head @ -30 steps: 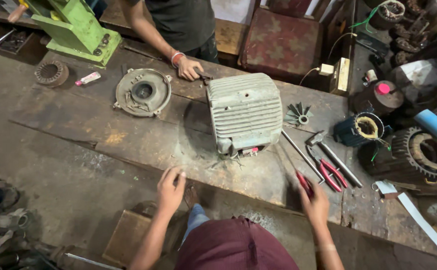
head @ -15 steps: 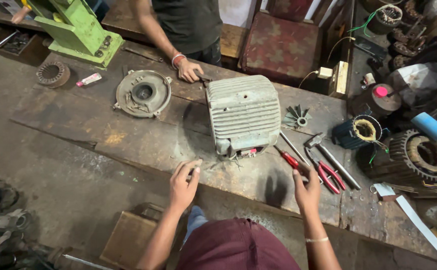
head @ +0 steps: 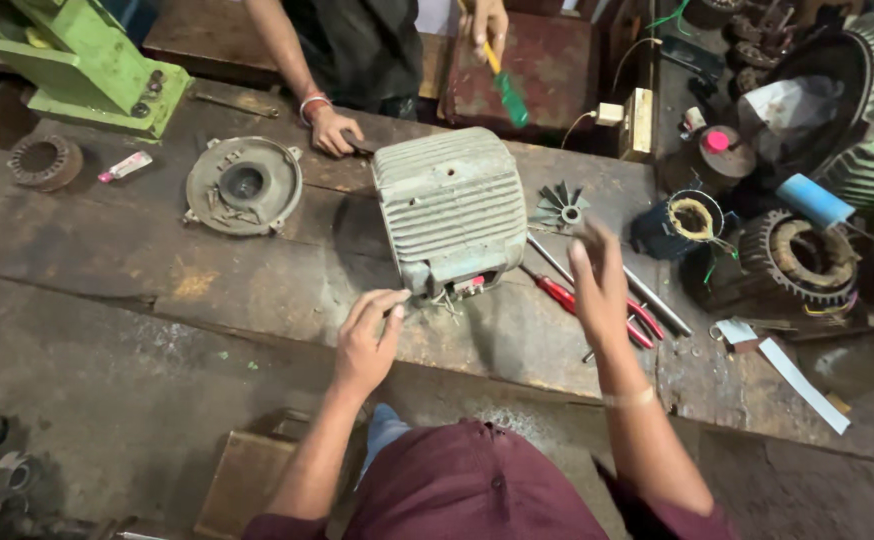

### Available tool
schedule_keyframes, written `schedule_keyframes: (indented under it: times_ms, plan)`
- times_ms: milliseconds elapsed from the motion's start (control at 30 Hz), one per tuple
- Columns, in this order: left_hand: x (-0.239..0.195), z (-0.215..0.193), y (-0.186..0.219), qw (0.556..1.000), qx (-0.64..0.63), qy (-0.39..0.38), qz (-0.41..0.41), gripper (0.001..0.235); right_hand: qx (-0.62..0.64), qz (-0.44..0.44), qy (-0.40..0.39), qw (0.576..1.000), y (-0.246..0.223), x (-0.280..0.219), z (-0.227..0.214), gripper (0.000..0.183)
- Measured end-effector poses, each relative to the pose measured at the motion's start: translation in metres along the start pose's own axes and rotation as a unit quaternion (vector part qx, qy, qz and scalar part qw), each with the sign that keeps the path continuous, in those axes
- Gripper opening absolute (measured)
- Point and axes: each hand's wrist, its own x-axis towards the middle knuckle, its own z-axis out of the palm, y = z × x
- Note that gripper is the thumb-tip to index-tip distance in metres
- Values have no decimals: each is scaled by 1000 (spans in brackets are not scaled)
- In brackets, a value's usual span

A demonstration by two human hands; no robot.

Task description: The person disassembles an electric motor on a workbench. They use a T-handle wrench to loosen bolts, a hammer to tap the housing, pliers to remove a wire tie, and a screwdriver to open the terminal box. The person removes the fan cover and separates the motor housing to expose the stator.

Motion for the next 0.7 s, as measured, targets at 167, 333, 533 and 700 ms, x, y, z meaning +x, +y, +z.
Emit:
schedule_keyframes:
  times_ms: [167,333,533,700]
  plan:
    - [-15,1,13,999,-28,-42,-1,22,92,101,-40,990,-25,104,47,58]
    - [-23,2,17,997,-25,-77,17,22,-321,-215,-49,921,-38,135,97,47]
    - [-24,11,7,991,-56,-121,-30,23,-203,-194,3,960,-7,4,33,41]
    - [-40,65,-22,922,-170,-285,-200,37,-212,3,-53,976,3,-186,-32,43]
